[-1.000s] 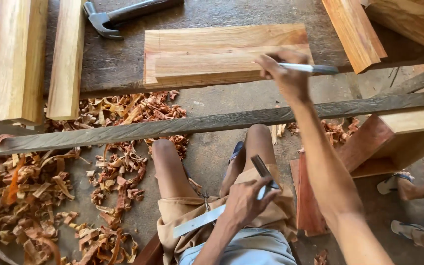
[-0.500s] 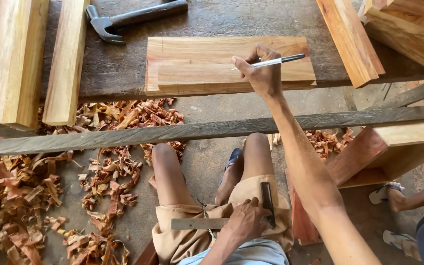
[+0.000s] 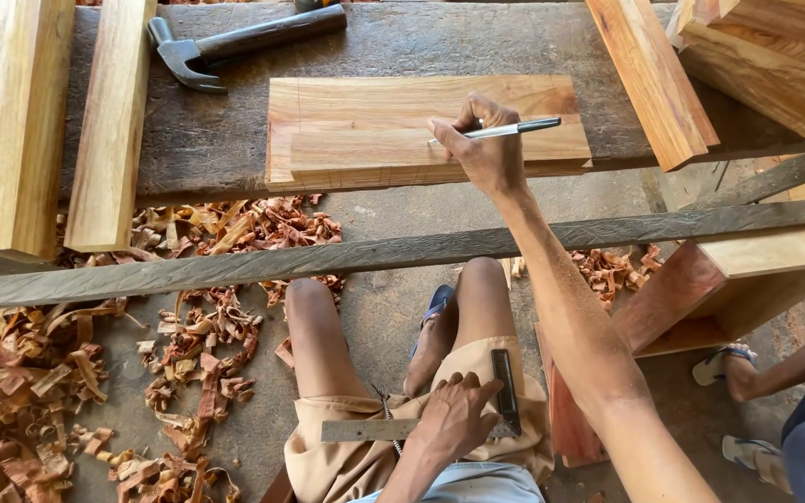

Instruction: The recorder uses a square ruler and a pen to mark lines on wooden planks for cutting.

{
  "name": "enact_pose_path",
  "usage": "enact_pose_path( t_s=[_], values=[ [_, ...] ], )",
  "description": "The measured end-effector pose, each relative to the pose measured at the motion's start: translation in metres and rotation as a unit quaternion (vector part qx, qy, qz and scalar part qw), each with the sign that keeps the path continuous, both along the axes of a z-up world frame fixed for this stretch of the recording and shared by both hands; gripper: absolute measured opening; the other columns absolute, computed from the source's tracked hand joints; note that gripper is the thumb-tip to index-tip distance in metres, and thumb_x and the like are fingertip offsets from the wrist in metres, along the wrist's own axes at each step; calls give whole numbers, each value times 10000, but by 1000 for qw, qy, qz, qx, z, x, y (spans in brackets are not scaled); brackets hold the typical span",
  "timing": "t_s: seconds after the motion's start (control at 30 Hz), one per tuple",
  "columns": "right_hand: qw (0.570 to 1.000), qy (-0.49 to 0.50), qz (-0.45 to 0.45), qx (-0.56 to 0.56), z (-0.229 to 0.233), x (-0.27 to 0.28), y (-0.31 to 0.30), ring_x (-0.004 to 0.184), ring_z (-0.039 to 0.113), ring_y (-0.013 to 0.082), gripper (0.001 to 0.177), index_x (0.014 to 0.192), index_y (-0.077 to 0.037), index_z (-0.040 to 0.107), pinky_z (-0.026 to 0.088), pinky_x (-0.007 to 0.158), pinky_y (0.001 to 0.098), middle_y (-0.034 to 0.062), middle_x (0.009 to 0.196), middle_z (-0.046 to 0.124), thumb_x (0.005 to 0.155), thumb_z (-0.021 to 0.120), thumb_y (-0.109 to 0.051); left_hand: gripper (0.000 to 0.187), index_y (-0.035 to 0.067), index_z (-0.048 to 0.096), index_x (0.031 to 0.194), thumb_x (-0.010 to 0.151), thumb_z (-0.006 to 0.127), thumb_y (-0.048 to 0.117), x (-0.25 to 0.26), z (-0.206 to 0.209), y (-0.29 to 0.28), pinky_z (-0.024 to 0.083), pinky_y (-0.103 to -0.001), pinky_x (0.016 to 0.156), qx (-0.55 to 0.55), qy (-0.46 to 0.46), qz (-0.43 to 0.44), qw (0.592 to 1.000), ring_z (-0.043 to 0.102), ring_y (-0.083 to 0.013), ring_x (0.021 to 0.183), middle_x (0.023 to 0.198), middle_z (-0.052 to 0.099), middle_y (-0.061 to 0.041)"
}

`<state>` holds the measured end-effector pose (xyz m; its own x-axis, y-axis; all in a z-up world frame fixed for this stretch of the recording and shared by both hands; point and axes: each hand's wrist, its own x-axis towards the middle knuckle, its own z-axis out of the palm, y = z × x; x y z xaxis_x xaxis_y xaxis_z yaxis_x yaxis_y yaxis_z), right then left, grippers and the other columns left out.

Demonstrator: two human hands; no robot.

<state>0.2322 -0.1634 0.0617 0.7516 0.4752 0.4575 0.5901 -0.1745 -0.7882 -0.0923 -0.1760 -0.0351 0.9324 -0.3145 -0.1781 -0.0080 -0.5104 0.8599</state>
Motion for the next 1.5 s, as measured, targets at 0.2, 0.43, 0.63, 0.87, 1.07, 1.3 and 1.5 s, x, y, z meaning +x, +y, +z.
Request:
enact_pose_path(
  t_s=[0.2,0.43,0.63,0.87,1.07,1.3,1.5],
  values=[
    [999,-7,-23,-31,4,-3,0,560,665,76,383,708,-84,521,472,462,231,35,616,640,939,827,-102,554,111,596,1380,861,754,223,1,0,1,467,-513,961,-8,0,2,1000,624,-425,1061,1084,657,-263],
    [1000,1,-16,-24,2,0,-2,559,668,71,381,716,-86,517,487,454,225,31,626,642,942,821,-129,538,112,602,1371,865,749,221,1,1,1,465,-509,962,-8,3,-1,1000,632,-419,1056,1060,666,-256],
    [1000,11,1,-9,4,-2,-1,565,670,73,363,728,-90,540,492,462,228,37,635,658,946,825,-142,540,104,607,1365,860,755,222,2,2,0,465,-504,959,-9,-2,2,1000,626,-412,1063,1069,667,-248],
    [1000,-7,-5,-19,2,-2,-2,569,660,66,386,715,-91,512,483,457,226,16,618,614,959,810,-113,529,130,596,1381,882,738,233,5,14,5,464,-499,981,-9,52,-10,999,644,-395,1064,1086,671,-250],
    [999,-29,-12,-21,-8,4,-5,565,620,70,387,693,-82,505,441,462,232,15,617,584,945,798,-61,484,96,625,1323,863,751,184,3,9,8,471,-513,988,-9,20,4,1000,643,-415,1077,1082,678,-262],
    [997,58,32,48,-1,13,-13,542,679,98,293,764,-82,600,509,412,239,42,647,666,957,799,-174,488,59,657,1268,787,740,47,45,10,26,540,-495,942,12,-239,272,932,621,-348,1118,1204,682,-205],
    [983,76,-55,160,9,-11,-37,543,650,83,269,911,-85,646,539,429,228,45,708,683,1044,621,-318,852,166,334,1574,926,817,434,175,20,146,82,-660,1228,338,-469,351,737,170,-409,1525,1599,323,-223]
  ],
)
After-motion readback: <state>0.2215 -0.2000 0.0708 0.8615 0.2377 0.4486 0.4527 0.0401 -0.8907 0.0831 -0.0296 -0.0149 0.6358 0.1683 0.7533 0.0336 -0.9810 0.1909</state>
